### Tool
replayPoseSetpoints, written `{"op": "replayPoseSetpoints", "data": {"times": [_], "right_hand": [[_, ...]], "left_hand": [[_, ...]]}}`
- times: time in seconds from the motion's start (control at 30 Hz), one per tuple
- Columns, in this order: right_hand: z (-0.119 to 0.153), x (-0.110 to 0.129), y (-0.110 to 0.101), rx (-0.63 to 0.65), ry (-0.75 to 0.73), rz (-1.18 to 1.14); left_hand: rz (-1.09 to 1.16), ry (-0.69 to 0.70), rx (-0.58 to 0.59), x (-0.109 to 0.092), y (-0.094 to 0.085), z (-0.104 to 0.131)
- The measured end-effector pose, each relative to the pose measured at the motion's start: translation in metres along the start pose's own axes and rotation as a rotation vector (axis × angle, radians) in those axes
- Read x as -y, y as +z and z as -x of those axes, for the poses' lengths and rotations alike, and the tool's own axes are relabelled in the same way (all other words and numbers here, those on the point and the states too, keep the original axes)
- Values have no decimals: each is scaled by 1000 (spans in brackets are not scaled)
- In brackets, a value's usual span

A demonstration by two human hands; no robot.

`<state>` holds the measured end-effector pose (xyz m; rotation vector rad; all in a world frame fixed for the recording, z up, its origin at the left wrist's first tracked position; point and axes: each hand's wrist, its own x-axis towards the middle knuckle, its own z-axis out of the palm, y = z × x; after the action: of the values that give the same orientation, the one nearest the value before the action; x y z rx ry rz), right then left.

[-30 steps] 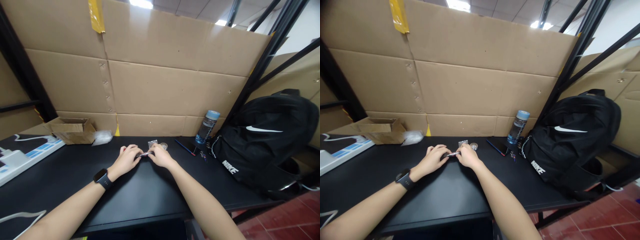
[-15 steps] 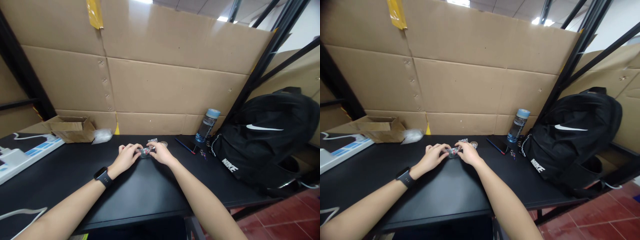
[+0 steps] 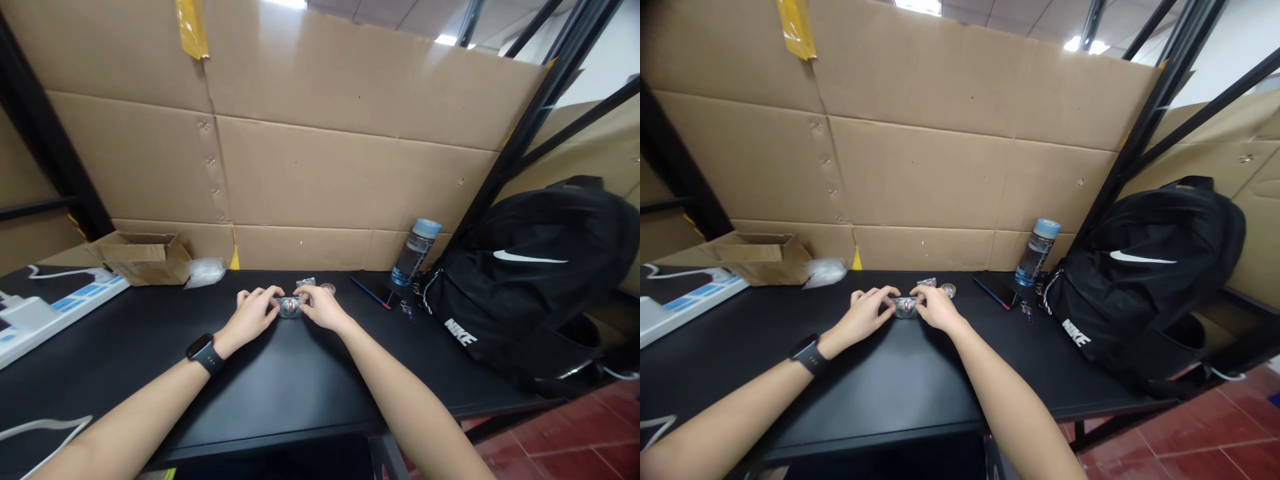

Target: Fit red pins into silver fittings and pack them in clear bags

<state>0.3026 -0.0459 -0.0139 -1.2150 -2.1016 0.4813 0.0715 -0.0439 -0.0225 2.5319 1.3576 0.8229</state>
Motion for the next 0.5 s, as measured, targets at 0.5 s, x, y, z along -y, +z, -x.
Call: {"op": "replayPoseSetpoints", "data": {"times": [0.5], "right_hand": [[-7, 3, 4, -111, 183, -409]], "left_hand": [[327, -135, -45, -1, -6, -5]]}}
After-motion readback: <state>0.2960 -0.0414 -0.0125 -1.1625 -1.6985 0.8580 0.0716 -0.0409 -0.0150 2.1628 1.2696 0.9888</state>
